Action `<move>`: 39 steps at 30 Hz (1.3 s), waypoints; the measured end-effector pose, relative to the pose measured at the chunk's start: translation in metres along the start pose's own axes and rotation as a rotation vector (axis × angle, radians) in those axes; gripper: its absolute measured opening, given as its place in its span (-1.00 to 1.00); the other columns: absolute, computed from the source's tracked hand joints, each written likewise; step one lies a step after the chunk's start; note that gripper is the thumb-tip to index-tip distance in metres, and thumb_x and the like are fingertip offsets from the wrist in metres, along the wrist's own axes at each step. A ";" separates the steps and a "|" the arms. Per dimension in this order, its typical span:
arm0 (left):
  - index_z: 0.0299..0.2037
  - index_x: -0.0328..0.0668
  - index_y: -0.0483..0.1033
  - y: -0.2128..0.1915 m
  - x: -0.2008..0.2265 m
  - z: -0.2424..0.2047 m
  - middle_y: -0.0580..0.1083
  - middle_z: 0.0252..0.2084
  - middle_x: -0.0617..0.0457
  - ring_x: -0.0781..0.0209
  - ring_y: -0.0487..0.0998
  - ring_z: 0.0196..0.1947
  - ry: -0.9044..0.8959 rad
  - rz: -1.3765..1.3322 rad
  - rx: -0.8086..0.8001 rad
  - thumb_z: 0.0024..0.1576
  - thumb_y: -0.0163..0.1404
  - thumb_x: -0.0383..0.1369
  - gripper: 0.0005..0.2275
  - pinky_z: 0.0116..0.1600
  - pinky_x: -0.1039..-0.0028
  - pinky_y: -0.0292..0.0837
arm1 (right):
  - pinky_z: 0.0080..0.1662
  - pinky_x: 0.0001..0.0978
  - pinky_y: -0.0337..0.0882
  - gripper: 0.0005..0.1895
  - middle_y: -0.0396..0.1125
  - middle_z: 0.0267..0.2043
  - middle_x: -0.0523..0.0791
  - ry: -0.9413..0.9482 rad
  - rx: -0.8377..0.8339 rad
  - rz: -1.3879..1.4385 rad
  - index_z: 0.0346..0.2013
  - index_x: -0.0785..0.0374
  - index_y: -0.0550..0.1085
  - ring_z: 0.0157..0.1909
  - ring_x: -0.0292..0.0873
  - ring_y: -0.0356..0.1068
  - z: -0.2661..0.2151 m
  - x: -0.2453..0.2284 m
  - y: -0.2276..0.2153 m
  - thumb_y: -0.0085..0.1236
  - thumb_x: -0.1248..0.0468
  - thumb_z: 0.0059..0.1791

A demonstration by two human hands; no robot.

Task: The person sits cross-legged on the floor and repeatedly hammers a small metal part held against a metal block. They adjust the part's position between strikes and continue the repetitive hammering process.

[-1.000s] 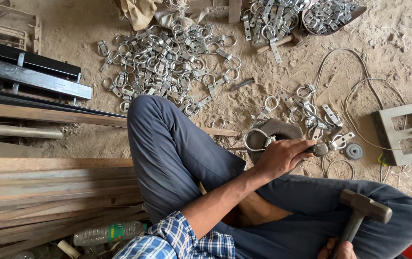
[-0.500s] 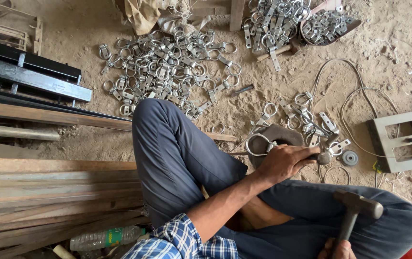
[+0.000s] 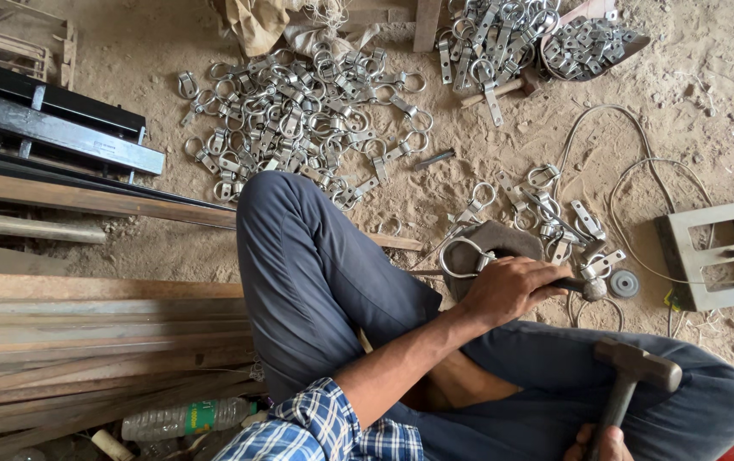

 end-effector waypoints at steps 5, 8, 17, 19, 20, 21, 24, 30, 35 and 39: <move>0.18 -0.02 0.50 -0.013 0.008 0.004 0.62 -0.03 0.05 0.11 0.69 -0.12 -0.026 -0.037 -0.006 0.29 0.01 -0.12 -0.68 0.03 0.27 0.58 | -0.63 -0.17 0.25 -0.35 0.28 -0.61 0.08 -0.152 0.100 -0.167 -0.17 0.34 0.34 -0.71 -0.11 0.17 -0.005 -0.007 -0.011 -0.21 -0.27 0.13; 0.17 -0.06 0.49 -0.023 0.012 0.007 0.62 -0.07 0.04 0.11 0.68 -0.17 -0.078 -0.075 -0.022 0.29 0.02 -0.14 -0.68 -0.07 0.31 0.57 | -0.68 -0.20 0.25 -0.33 0.29 -0.66 0.07 -0.100 0.020 -0.077 -0.21 0.33 0.37 -0.75 -0.14 0.16 0.003 -0.007 -0.002 -0.21 -0.30 0.11; 0.14 -0.05 0.48 -0.027 0.018 0.008 0.62 -0.07 0.05 0.12 0.68 -0.14 -0.023 -0.051 0.014 0.29 0.03 -0.15 -0.70 -0.03 0.30 0.57 | -0.64 -0.24 0.23 -0.32 0.26 -0.64 0.08 -0.135 0.112 -0.143 -0.19 0.35 0.36 -0.72 -0.16 0.14 0.000 -0.007 -0.009 -0.23 -0.29 0.15; 0.12 -0.05 0.49 -0.026 0.016 0.008 0.62 -0.08 0.06 0.12 0.68 -0.15 -0.042 -0.070 0.008 0.30 0.03 -0.15 -0.71 -0.04 0.31 0.57 | -0.65 -0.25 0.22 -0.32 0.26 -0.65 0.08 -0.160 0.113 -0.154 -0.19 0.36 0.37 -0.73 -0.16 0.12 -0.001 -0.008 -0.009 -0.24 -0.28 0.16; 0.13 -0.06 0.49 -0.025 0.015 0.008 0.62 -0.10 0.06 0.13 0.68 -0.17 -0.052 -0.069 -0.006 0.29 0.04 -0.15 -0.71 -0.04 0.31 0.58 | -0.65 -0.24 0.22 -0.32 0.26 -0.65 0.09 -0.180 0.123 -0.176 -0.19 0.37 0.37 -0.74 -0.15 0.12 -0.003 -0.008 -0.010 -0.24 -0.26 0.15; 0.13 -0.06 0.50 -0.023 0.014 0.009 0.62 -0.12 0.06 0.14 0.68 -0.19 -0.061 -0.068 -0.020 0.28 0.04 -0.14 -0.70 -0.05 0.31 0.58 | -0.65 -0.24 0.22 -0.32 0.26 -0.66 0.10 -0.199 0.132 -0.198 -0.19 0.38 0.37 -0.75 -0.14 0.12 -0.004 -0.009 -0.010 -0.25 -0.25 0.15; 0.13 -0.07 0.50 -0.023 0.014 0.006 0.62 -0.12 0.06 0.15 0.68 -0.19 -0.044 -0.068 -0.003 0.28 0.04 -0.15 -0.70 -0.05 0.32 0.59 | -0.67 -0.33 0.15 -0.36 0.21 -0.68 0.02 -0.153 0.134 -0.130 -0.18 0.35 0.37 -0.75 -0.22 0.06 -0.005 -0.005 -0.010 -0.26 -0.23 0.18; 0.12 -0.05 0.49 -0.015 0.008 0.004 0.63 -0.07 0.06 0.17 0.69 -0.14 -0.007 -0.090 0.006 0.31 0.02 -0.15 -0.73 0.01 0.27 0.52 | -0.63 -0.36 0.07 -0.34 0.17 -0.66 -0.04 -0.381 0.302 -0.366 -0.24 0.43 0.39 -0.72 -0.23 0.07 -0.054 -0.033 0.025 -0.26 -0.16 0.27; 0.04 -0.08 0.53 -0.019 0.019 0.009 0.64 -0.12 -0.01 0.03 0.62 -0.14 0.124 0.131 0.037 0.25 0.06 -0.26 -0.79 0.18 0.13 0.34 | -0.69 -0.35 0.04 -0.57 0.13 -0.68 -0.15 -0.239 0.371 -0.343 -0.34 0.24 0.39 -0.76 -0.26 0.03 -0.142 -0.075 0.133 -0.19 -0.02 0.17; 0.05 -0.13 0.52 -0.037 0.023 0.016 0.63 -0.16 -0.01 0.06 0.64 -0.11 0.004 -0.050 -0.020 0.25 0.10 -0.24 -0.75 0.21 0.17 0.34 | -0.54 -0.42 0.12 -0.54 0.18 -0.61 -0.18 -0.722 0.434 -0.689 -0.40 0.22 0.39 -0.60 -0.32 0.13 -0.196 -0.173 0.177 -0.18 -0.01 0.23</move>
Point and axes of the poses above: each hand's wrist, its own z-axis towards the middle knuckle, its own y-axis out of the palm, x = y × z, the point moved 9 cm from there along z, towards the middle knuckle
